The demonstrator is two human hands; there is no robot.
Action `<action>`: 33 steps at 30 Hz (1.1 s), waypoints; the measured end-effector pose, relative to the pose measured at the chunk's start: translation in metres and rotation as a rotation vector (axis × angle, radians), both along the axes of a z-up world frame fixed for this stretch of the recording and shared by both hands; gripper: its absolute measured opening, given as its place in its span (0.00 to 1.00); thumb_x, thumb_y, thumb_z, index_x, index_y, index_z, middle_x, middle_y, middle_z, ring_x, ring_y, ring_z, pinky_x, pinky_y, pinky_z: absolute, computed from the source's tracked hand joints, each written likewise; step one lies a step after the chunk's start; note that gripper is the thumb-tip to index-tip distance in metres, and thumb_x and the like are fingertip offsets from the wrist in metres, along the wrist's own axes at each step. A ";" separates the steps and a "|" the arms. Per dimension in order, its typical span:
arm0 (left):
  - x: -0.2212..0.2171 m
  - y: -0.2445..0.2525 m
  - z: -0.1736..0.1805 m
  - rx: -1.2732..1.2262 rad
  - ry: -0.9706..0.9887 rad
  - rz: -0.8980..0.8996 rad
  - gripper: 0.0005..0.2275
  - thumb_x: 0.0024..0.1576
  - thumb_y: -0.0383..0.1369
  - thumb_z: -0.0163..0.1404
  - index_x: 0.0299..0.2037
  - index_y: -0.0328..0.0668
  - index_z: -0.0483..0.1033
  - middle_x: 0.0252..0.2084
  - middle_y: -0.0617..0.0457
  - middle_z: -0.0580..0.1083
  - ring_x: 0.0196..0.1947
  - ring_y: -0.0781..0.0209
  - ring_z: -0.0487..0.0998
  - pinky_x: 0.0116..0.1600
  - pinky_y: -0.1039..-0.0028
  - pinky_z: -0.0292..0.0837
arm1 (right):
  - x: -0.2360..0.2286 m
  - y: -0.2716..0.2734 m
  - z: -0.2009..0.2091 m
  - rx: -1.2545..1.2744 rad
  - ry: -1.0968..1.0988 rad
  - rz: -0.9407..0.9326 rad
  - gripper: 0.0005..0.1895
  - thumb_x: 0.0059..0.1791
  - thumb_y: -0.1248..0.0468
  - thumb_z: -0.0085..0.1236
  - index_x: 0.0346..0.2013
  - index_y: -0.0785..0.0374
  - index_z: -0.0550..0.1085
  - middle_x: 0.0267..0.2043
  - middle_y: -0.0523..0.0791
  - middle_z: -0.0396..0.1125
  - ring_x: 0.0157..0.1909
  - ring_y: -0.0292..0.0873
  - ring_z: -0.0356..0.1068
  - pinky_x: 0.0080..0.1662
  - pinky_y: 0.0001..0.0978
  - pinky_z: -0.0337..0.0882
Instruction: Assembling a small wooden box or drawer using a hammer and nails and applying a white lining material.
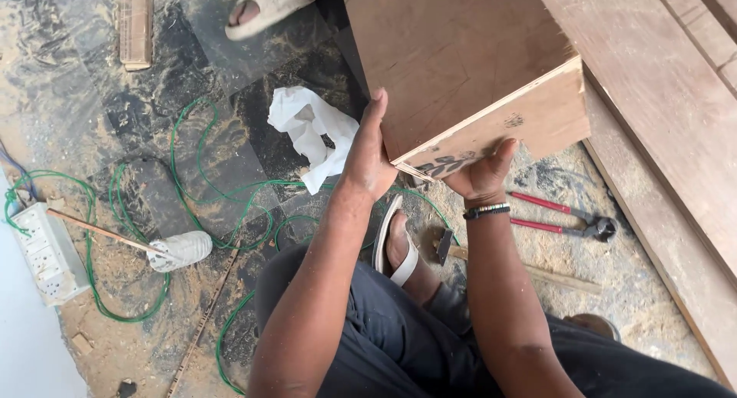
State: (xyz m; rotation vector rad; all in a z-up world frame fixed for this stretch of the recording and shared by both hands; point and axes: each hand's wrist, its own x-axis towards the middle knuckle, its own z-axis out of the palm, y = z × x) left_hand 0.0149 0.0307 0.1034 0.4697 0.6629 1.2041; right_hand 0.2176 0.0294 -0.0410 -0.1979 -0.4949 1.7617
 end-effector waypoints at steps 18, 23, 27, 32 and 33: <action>0.013 0.014 -0.067 -0.202 -0.232 -0.020 0.39 0.56 0.57 0.52 0.69 0.35 0.59 0.63 0.41 0.68 0.62 0.47 0.71 0.64 0.54 0.69 | -0.025 0.011 0.030 -0.135 -0.071 -0.375 0.56 0.44 0.24 0.49 0.73 0.58 0.58 0.72 0.50 0.61 0.72 0.52 0.64 0.70 0.48 0.69; 0.016 0.003 -0.066 -0.193 -0.131 -0.073 0.37 0.53 0.47 0.61 0.68 0.31 0.61 0.63 0.40 0.69 0.63 0.48 0.71 0.65 0.56 0.70 | -0.029 -0.014 0.013 -0.219 -0.025 -0.418 0.56 0.43 0.24 0.50 0.73 0.58 0.57 0.71 0.47 0.60 0.70 0.50 0.64 0.69 0.48 0.70; 0.024 0.002 -0.058 -0.092 0.101 0.005 0.37 0.53 0.45 0.62 0.68 0.33 0.61 0.62 0.44 0.69 0.63 0.52 0.70 0.65 0.58 0.69 | -0.019 -0.036 -0.010 -0.460 0.074 -0.408 0.49 0.46 0.25 0.45 0.68 0.58 0.64 0.63 0.44 0.67 0.63 0.46 0.70 0.64 0.46 0.73; 0.030 0.005 -0.048 0.056 0.362 0.050 0.35 0.54 0.46 0.60 0.68 0.30 0.63 0.62 0.42 0.70 0.63 0.52 0.70 0.65 0.64 0.67 | 0.000 -0.057 -0.005 -0.460 -0.250 -0.340 0.41 0.51 0.26 0.39 0.51 0.61 0.70 0.46 0.47 0.71 0.49 0.47 0.73 0.55 0.48 0.74; 0.032 0.005 -0.051 0.089 0.424 0.060 0.35 0.55 0.46 0.60 0.67 0.29 0.65 0.61 0.41 0.71 0.62 0.51 0.71 0.64 0.64 0.67 | 0.001 -0.060 0.007 -0.480 -0.402 -0.337 0.40 0.50 0.27 0.35 0.46 0.60 0.71 0.42 0.45 0.73 0.47 0.46 0.75 0.52 0.48 0.73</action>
